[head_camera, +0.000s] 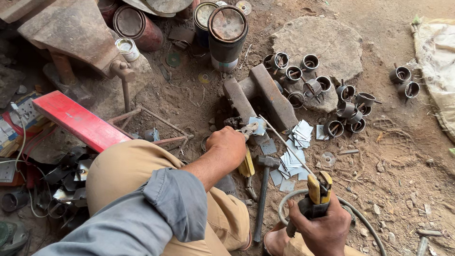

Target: The person sits on the ground in a workshop and uses a welding torch to join small metal pieces. They hold the metal with pliers, weld the joints, and then place the finished parts into a pile of similar metal components.

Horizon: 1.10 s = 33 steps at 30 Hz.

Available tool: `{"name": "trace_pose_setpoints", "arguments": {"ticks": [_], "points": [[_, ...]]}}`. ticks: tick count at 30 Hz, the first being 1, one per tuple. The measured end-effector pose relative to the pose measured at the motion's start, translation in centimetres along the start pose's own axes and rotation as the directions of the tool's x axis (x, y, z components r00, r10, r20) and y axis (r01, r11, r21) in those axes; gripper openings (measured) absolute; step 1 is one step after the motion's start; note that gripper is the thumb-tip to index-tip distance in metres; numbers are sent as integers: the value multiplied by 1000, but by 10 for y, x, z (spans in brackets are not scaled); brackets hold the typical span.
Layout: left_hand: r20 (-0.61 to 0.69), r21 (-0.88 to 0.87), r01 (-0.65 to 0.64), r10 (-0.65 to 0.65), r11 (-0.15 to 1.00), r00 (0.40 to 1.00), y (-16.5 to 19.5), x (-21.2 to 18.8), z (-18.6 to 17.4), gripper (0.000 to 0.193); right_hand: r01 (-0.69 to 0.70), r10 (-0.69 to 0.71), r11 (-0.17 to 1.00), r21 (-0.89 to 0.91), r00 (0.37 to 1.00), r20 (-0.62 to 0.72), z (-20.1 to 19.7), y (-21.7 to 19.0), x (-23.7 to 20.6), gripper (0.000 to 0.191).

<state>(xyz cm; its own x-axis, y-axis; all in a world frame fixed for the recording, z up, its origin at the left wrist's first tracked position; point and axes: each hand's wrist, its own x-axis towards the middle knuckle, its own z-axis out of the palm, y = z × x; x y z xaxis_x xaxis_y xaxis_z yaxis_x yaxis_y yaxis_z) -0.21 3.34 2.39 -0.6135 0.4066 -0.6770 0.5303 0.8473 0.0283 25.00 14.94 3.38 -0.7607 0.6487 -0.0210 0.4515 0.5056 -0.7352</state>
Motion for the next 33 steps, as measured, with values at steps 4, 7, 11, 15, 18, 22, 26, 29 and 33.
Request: {"name": "trace_pose_setpoints", "arguments": {"ticks": [4, 7, 11, 15, 18, 22, 26, 29, 33], "points": [[-50, -31, -12, 11, 999, 999, 0, 8, 9, 37, -11, 9, 1000, -26, 999, -41, 2, 3, -3, 33], [-95, -64, -20, 14, 998, 995, -3, 13, 16, 35, 10, -11, 999, -41, 1000, -25, 2, 8, -2, 32], [-99, -64, -28, 22, 998, 995, -4, 16, 20, 34, -39, 38, 996, -81, 999, -12, 2, 9, -3, 33], [-95, -61, -22, 16, 998, 995, -3, 12, 16, 35, -36, 35, 995, -89, 999, -8, 1, 5, -1, 32], [-38, -15, -18, 18, 1000, 999, -1, 7, 9, 38, -43, 43, 998, -48, 999, 12, 1, 1, 1, 32], [11, 4, -5, 5, 1000, 1000, -1, 1, 1, 40, -50, 51, 997, -57, 999, 11, 1, -2, 2, 32], [-4, -40, -2, 2, 999, 1000, -1, -1, 0, 38, -43, 44, 998, -40, 999, 17, 0, -2, 1, 33], [-12, -42, 4, -5, 999, 1000, -1, 0, 1, 37, -52, 53, 998, -23, 998, 15, 2, -2, 0, 33], [-7, -37, 0, 0, 999, 1000, -1, 0, 1, 37, -32, 33, 997, -70, 999, 17, 1, 2, 1, 34]]}}
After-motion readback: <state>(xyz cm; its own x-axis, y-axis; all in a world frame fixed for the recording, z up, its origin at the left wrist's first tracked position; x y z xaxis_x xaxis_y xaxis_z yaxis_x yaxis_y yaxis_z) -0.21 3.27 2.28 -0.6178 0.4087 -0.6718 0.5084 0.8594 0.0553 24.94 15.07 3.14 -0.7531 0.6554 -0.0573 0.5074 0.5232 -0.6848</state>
